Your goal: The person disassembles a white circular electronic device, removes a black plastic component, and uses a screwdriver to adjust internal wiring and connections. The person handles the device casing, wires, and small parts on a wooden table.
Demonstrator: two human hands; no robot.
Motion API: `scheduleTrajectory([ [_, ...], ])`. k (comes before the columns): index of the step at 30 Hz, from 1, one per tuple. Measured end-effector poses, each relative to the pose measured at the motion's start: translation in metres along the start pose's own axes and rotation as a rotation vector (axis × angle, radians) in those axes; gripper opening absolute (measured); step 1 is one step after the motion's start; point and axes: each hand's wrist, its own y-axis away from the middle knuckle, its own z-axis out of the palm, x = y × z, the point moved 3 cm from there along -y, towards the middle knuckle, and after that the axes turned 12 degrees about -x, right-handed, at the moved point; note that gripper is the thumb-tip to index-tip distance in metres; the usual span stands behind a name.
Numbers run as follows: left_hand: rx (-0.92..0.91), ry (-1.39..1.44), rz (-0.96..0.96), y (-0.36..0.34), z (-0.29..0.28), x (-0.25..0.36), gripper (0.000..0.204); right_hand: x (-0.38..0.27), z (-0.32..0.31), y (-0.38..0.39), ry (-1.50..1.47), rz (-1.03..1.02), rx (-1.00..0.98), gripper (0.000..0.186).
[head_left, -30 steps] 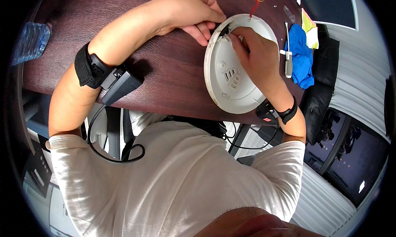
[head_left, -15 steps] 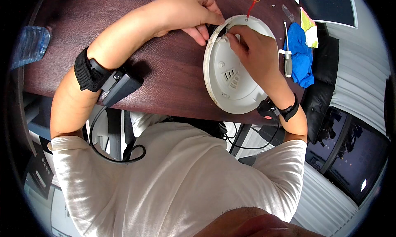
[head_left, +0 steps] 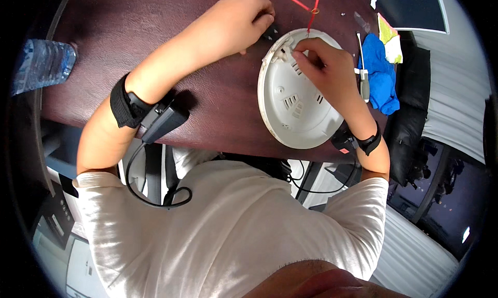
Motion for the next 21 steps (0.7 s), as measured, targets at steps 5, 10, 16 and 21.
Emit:
scheduleTrajectory([
  [5, 0.033, 0.288, 0.032, 0.015, -0.028, 0.023, 0.025, -0.012, -0.019, 0.009, -0.144, -0.049, 0.155, 0.008],
  [10, -0.273, 0.923, 0.006, 0.026, -0.013, 0.042, 0.03, -0.032, -0.033, 0.023, -0.209, -0.159, 0.221, 0.009],
  [16, -0.452, 1.151, 0.052, 0.027, 0.0, 0.048, 0.026, -0.039, -0.038, 0.029, -0.347, -0.212, 0.265, 0.009],
  [21, -0.457, 1.13, 0.099, 0.025, 0.001, 0.048, 0.028, -0.032, -0.036, 0.033, -0.543, -0.16, 0.214, 0.009],
])
